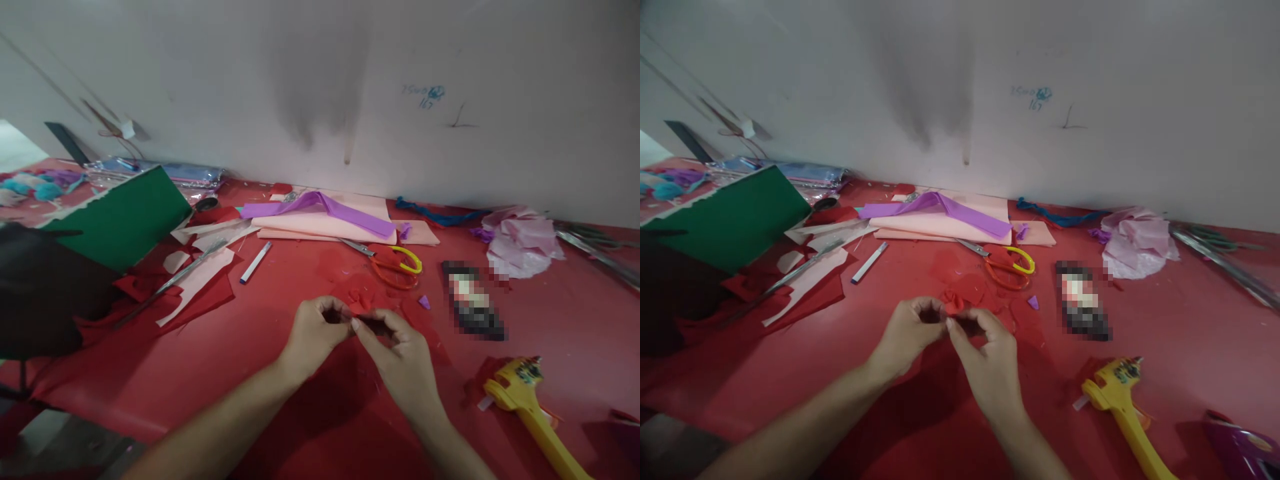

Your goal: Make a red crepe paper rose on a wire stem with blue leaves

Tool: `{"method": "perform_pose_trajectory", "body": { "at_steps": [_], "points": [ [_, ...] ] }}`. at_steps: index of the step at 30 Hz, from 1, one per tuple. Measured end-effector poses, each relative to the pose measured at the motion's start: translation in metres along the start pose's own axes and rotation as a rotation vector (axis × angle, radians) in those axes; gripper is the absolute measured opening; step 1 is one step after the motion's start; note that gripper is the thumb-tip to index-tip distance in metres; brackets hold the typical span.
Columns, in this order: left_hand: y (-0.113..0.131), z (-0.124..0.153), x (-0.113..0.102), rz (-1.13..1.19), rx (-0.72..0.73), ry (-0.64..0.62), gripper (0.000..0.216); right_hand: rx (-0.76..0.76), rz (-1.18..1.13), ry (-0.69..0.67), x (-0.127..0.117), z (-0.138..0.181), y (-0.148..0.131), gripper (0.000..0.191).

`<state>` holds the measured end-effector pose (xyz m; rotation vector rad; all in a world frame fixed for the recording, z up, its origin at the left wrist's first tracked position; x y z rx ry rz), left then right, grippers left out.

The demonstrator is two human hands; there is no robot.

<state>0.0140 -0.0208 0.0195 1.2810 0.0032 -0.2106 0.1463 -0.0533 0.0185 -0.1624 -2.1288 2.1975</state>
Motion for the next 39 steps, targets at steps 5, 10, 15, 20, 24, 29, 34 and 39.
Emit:
{"method": "perform_pose_trajectory", "body": {
  "at_steps": [5,10,15,20,24,29,34,39],
  "points": [
    [0.008,0.005,-0.002,-0.159,0.104,-0.004,0.009,0.025,-0.021,0.02,-0.005,-0.003,0.002,0.014],
    [0.011,0.002,-0.008,-0.114,0.17,-0.024,0.01,0.106,-0.272,-0.004,-0.008,-0.007,0.006,0.013],
    [0.008,-0.002,-0.011,0.088,0.189,-0.122,0.016,0.178,-0.512,-0.089,-0.004,-0.008,0.012,0.012],
    [0.007,-0.004,-0.01,0.31,0.1,-0.326,0.013,0.141,-0.461,-0.114,-0.003,-0.006,0.012,0.01],
    [0.003,-0.008,-0.011,0.386,0.102,-0.384,0.009,0.092,-0.371,-0.127,-0.004,-0.004,0.009,0.007],
    [0.0,-0.012,-0.019,0.509,0.043,-0.545,0.039,0.009,-0.253,-0.227,-0.004,-0.001,0.004,0.007],
    [0.01,-0.013,-0.036,0.564,0.139,-0.624,0.064,-0.081,-0.111,-0.253,-0.002,0.002,0.0,0.008],
    [0.013,-0.016,-0.045,0.351,0.037,-0.416,0.03,-0.101,-0.07,-0.245,-0.003,0.002,0.0,0.011]
  ]
}}
Point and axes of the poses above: each hand's wrist, its own z-axis away from the middle knuckle, its own x-axis out of the palm, y = z × x, the point moved 1 cm from there along -z, towards the middle knuckle, and after that the axes turned 12 degrees about -z, right-handed, at the moved point
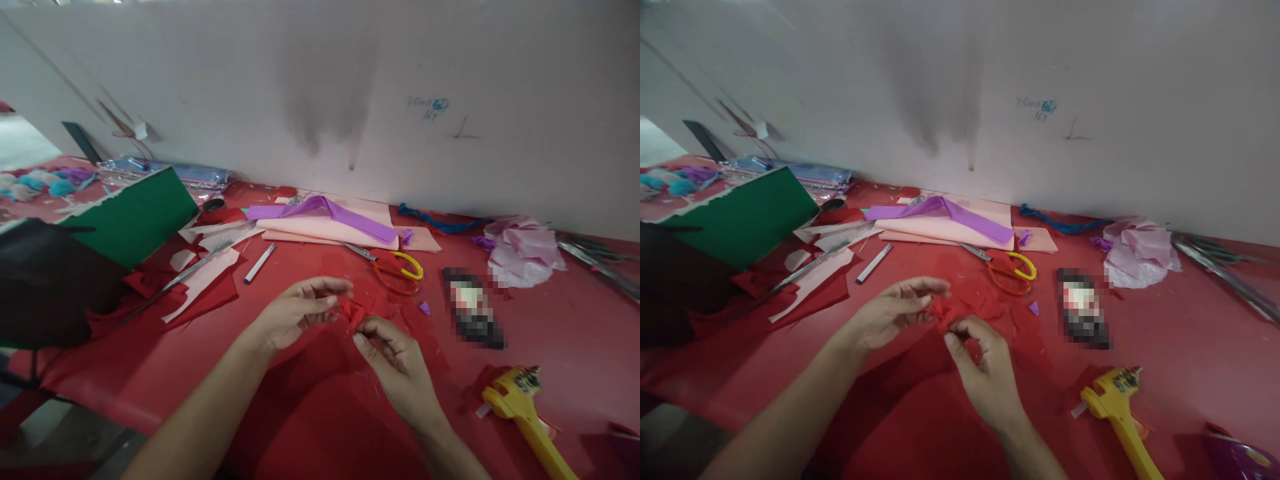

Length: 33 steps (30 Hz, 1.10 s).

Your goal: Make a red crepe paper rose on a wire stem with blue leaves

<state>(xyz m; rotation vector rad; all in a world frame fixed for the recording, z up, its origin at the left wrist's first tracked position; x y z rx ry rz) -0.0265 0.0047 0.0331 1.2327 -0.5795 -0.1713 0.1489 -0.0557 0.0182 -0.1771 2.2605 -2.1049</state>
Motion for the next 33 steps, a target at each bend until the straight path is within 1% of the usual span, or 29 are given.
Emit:
{"method": "perform_pose_trajectory", "body": {
  "at_steps": [1,2,4,6,9,12,14,16,19,21,23,26,28,30,33],
  "points": [
    [-0.001,0.0,-0.001,-0.061,-0.051,0.018,0.021,0.01,-0.009,0.002,0.0,0.0,0.001,0.012],
    [-0.002,-0.001,-0.001,-0.109,-0.094,0.013,0.016,0.021,-0.015,0.003,-0.001,-0.001,0.001,0.012],
    [-0.003,-0.001,0.0,-0.136,-0.128,-0.02,0.017,0.03,-0.012,0.003,-0.002,-0.002,0.002,0.011],
    [-0.004,-0.002,0.0,-0.11,-0.12,-0.023,0.018,0.013,0.023,0.004,-0.002,-0.003,0.002,0.011],
    [-0.005,-0.002,-0.002,-0.101,-0.12,0.021,0.019,-0.057,0.104,-0.001,-0.001,-0.003,-0.002,0.009],
    [-0.005,-0.002,-0.004,-0.127,-0.125,0.009,0.017,-0.134,0.173,-0.018,0.002,-0.002,-0.007,0.007],
    [-0.004,-0.002,-0.003,-0.12,-0.105,-0.009,0.015,-0.159,0.199,-0.023,0.004,-0.001,-0.008,0.007],
    [-0.002,-0.001,-0.001,-0.102,-0.072,-0.001,0.015,-0.153,0.218,-0.006,0.004,-0.001,-0.008,0.009],
    [0.001,0.0,0.002,-0.083,-0.024,0.069,0.017,-0.125,0.249,0.05,0.002,-0.002,-0.005,0.012],
    [0.002,0.0,0.003,-0.109,-0.035,0.117,0.019,-0.116,0.264,0.072,0.001,-0.002,-0.004,0.013],
    [0.001,0.0,0.004,-0.151,-0.088,0.142,0.019,-0.117,0.27,0.08,0.001,-0.002,-0.005,0.013],
    [-0.001,-0.001,0.006,-0.177,-0.163,0.135,0.015,-0.116,0.277,0.069,0.002,-0.002,-0.007,0.012],
    [-0.002,-0.001,0.006,-0.178,-0.173,0.122,0.011,-0.106,0.279,0.04,0.003,-0.002,-0.008,0.012],
    [-0.003,-0.001,0.007,-0.178,-0.152,0.118,0.008,-0.096,0.276,0.02,0.003,-0.003,-0.008,0.013],
    [-0.002,-0.001,0.01,-0.187,-0.07,0.121,0.008,-0.08,0.265,0.038,0.002,-0.003,-0.007,0.013]
  ]
}}
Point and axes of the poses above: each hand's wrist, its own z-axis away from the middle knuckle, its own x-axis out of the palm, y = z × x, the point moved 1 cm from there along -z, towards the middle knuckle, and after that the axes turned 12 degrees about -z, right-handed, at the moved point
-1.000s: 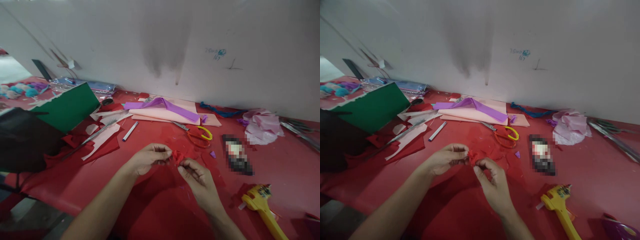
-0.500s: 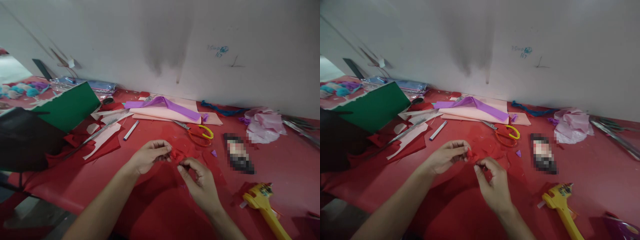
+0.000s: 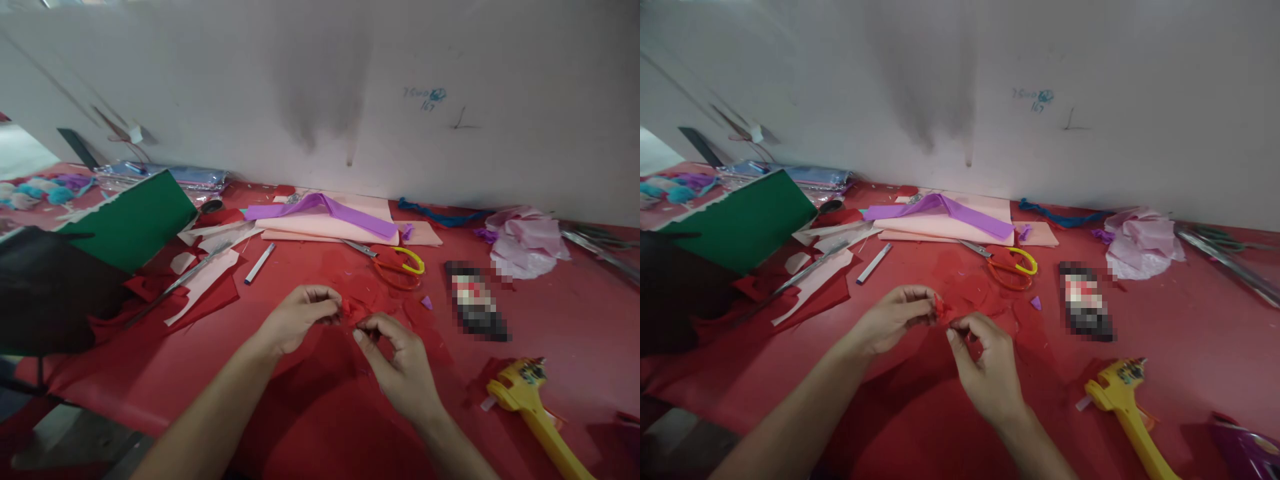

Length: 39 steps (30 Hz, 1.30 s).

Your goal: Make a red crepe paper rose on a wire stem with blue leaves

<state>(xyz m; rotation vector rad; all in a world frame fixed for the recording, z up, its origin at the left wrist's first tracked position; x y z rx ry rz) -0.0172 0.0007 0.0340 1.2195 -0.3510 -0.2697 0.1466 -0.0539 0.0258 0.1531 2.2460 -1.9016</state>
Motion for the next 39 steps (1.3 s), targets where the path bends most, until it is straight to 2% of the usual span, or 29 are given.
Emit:
{"method": "perform_pose_trajectory", "body": {
  "at_steps": [5,8,14,19,22,27,33,36,39],
  "points": [
    [0.001,0.003,0.011,-0.103,0.172,0.156,0.01,0.065,-0.054,0.076,-0.002,0.001,0.002,0.014],
    [-0.003,0.003,0.017,-0.058,0.188,0.215,0.013,0.098,-0.148,0.132,-0.002,0.002,0.005,0.015],
    [-0.018,0.002,0.03,0.067,0.104,-0.028,0.012,0.237,-0.506,0.224,0.0,-0.002,0.011,0.016],
    [-0.023,-0.001,0.028,0.246,0.044,-0.001,0.008,0.279,-0.603,0.221,-0.001,-0.004,0.011,0.019],
    [-0.021,-0.001,0.026,0.298,0.006,-0.039,0.012,0.254,-0.631,0.209,-0.008,-0.004,0.01,0.016],
    [-0.015,0.006,0.03,0.172,0.023,-0.188,0.016,0.275,-0.759,0.124,-0.016,-0.006,0.004,0.021],
    [-0.005,0.017,0.039,-0.064,0.094,-0.12,0.018,0.329,-0.891,0.07,-0.02,-0.006,-0.004,0.005],
    [0.005,0.017,0.037,-0.257,0.138,-0.079,0.019,0.325,-0.915,0.06,-0.021,-0.005,-0.008,0.006],
    [0.012,0.011,0.032,-0.402,0.206,-0.086,0.022,0.292,-0.91,0.109,-0.022,-0.006,-0.008,0.008]
  ]
}}
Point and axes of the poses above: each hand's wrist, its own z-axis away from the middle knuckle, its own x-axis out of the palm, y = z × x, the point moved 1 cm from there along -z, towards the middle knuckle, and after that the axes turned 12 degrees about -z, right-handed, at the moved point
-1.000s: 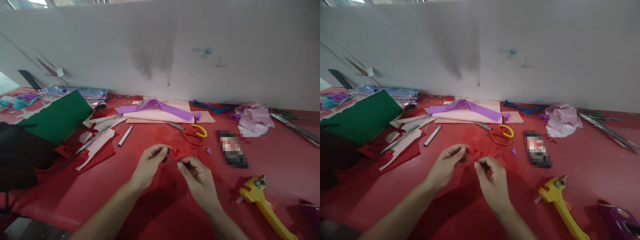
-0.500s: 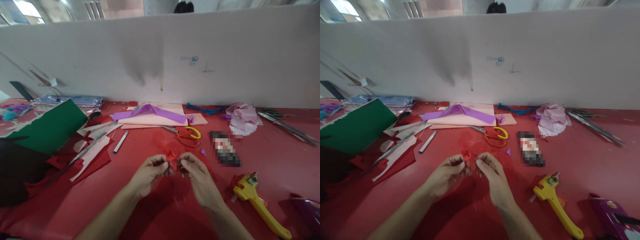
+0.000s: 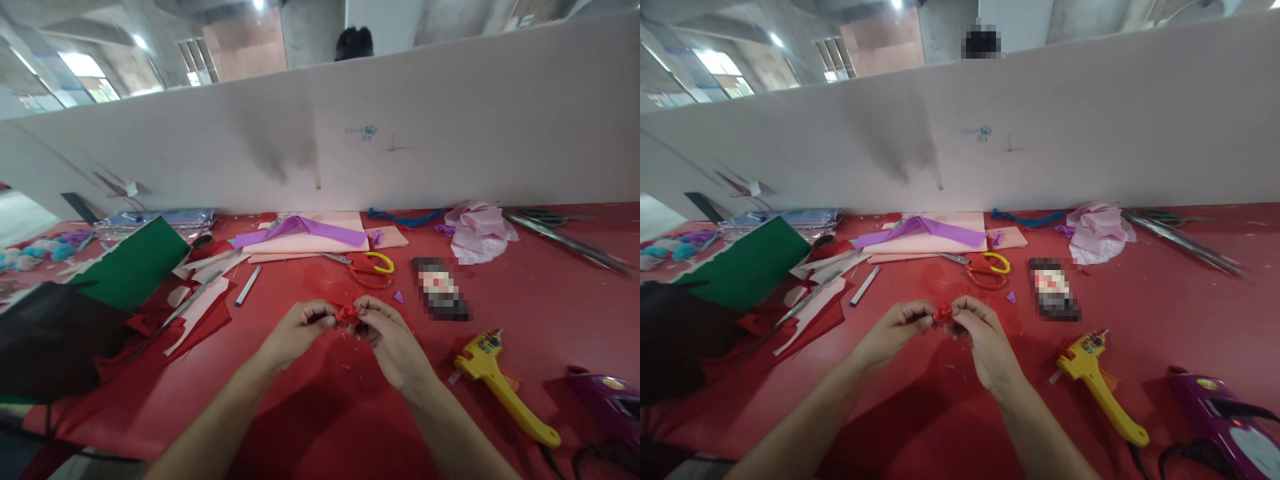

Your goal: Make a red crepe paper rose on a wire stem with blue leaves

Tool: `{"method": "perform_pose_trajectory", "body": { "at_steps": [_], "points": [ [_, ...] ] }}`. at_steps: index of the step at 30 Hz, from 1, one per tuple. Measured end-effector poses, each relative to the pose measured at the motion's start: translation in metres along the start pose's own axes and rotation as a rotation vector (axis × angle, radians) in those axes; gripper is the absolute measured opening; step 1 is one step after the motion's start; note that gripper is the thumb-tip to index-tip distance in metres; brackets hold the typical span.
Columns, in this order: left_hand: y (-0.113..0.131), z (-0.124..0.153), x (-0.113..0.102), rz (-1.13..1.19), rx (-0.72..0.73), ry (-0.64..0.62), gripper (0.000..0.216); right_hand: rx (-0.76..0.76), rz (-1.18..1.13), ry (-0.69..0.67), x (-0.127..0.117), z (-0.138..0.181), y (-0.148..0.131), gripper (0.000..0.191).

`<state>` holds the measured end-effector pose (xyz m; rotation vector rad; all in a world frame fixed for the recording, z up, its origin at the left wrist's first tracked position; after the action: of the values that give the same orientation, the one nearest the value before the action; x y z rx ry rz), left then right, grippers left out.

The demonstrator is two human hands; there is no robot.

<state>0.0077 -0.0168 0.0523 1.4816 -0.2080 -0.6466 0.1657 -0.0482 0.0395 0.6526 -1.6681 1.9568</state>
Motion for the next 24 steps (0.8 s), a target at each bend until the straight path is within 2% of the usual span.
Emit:
{"method": "perform_pose_trajectory", "body": {
  "at_steps": [4,9,18,24],
  "points": [
    [-0.006,-0.014,-0.003,-0.06,0.104,-0.004,0.024,-0.051,-0.045,0.055,-0.001,-0.003,0.0,0.01],
    [-0.015,-0.021,0.001,-0.132,0.111,0.0,0.022,-0.057,-0.107,0.09,-0.002,-0.007,0.003,0.009],
    [-0.021,-0.013,-0.004,-0.251,0.22,0.032,0.022,-0.04,-0.101,0.037,-0.002,-0.007,0.012,0.008],
    [-0.028,-0.015,-0.004,-0.245,0.208,0.024,0.021,-0.054,-0.056,0.033,-0.004,-0.01,0.013,0.012]
  ]
}}
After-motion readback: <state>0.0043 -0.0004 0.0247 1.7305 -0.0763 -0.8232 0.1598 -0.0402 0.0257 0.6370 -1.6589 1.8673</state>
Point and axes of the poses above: each hand's wrist, its own z-axis away from the middle knuckle, its own x-axis out of the palm, y = z × x, the point moved 1 cm from there along -z, towards the middle knuckle, and after that the axes turned 12 degrees about -z, right-handed, at the moved point
